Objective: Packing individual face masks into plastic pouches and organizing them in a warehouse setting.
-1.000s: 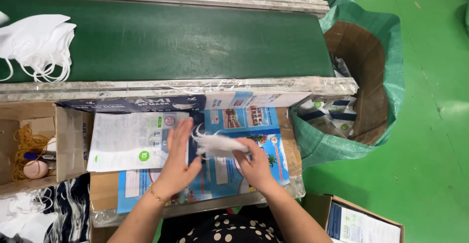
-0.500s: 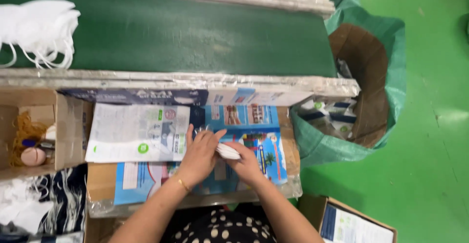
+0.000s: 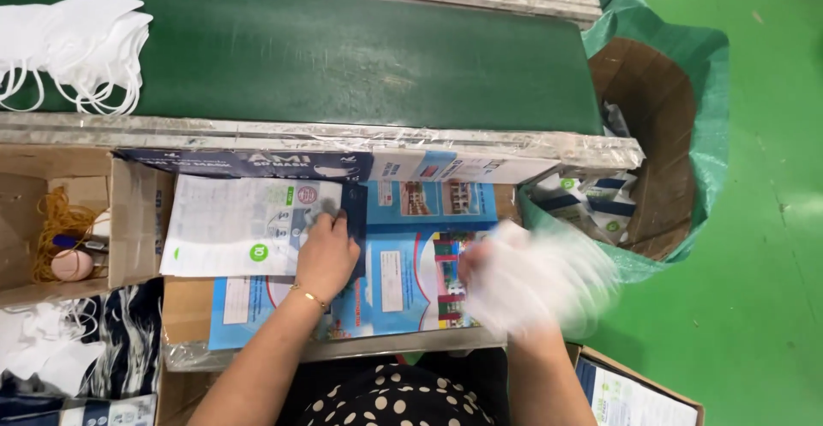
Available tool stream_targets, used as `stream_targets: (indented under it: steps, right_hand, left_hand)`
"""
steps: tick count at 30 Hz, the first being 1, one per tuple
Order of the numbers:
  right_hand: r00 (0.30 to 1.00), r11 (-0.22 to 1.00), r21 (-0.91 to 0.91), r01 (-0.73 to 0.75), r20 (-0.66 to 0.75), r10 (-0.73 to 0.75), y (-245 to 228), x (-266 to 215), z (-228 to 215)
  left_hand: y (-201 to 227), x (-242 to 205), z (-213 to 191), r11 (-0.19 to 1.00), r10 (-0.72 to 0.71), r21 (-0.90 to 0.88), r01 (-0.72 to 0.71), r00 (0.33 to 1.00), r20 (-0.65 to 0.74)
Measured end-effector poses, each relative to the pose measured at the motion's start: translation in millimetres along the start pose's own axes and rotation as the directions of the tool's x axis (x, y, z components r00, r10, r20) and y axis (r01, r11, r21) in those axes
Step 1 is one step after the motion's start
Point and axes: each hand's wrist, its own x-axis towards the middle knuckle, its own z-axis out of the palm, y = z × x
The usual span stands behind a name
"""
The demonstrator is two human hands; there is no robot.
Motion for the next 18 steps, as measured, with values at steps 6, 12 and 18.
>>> stream_targets:
  steps: [6,12,18]
  right_hand:
    - [0.96,0.782,-0.623,-0.012,-0.226,-0.166,-8.9,-1.3,57.5]
    - [0.965,0.899,-0.436,0.037,0.25,0.081,-3.0,-9.7,103.4]
    - [0.998,0.944,-0.325,0.054,0.038,-0.044,30.2,22.1,125.2]
  left_hand:
    - [-11.3,11.1,26.2,0.989,-0.074,0.127,0.081,0.995,-0.06]
    - [-19.4,11.8,25.2,0.985,-0.148,-0.1,0.138,0.985,-0.094]
    - [-13.6,-16.1,21.6,0.854,0.326,-0.298,-0.426,0.885,-0.332]
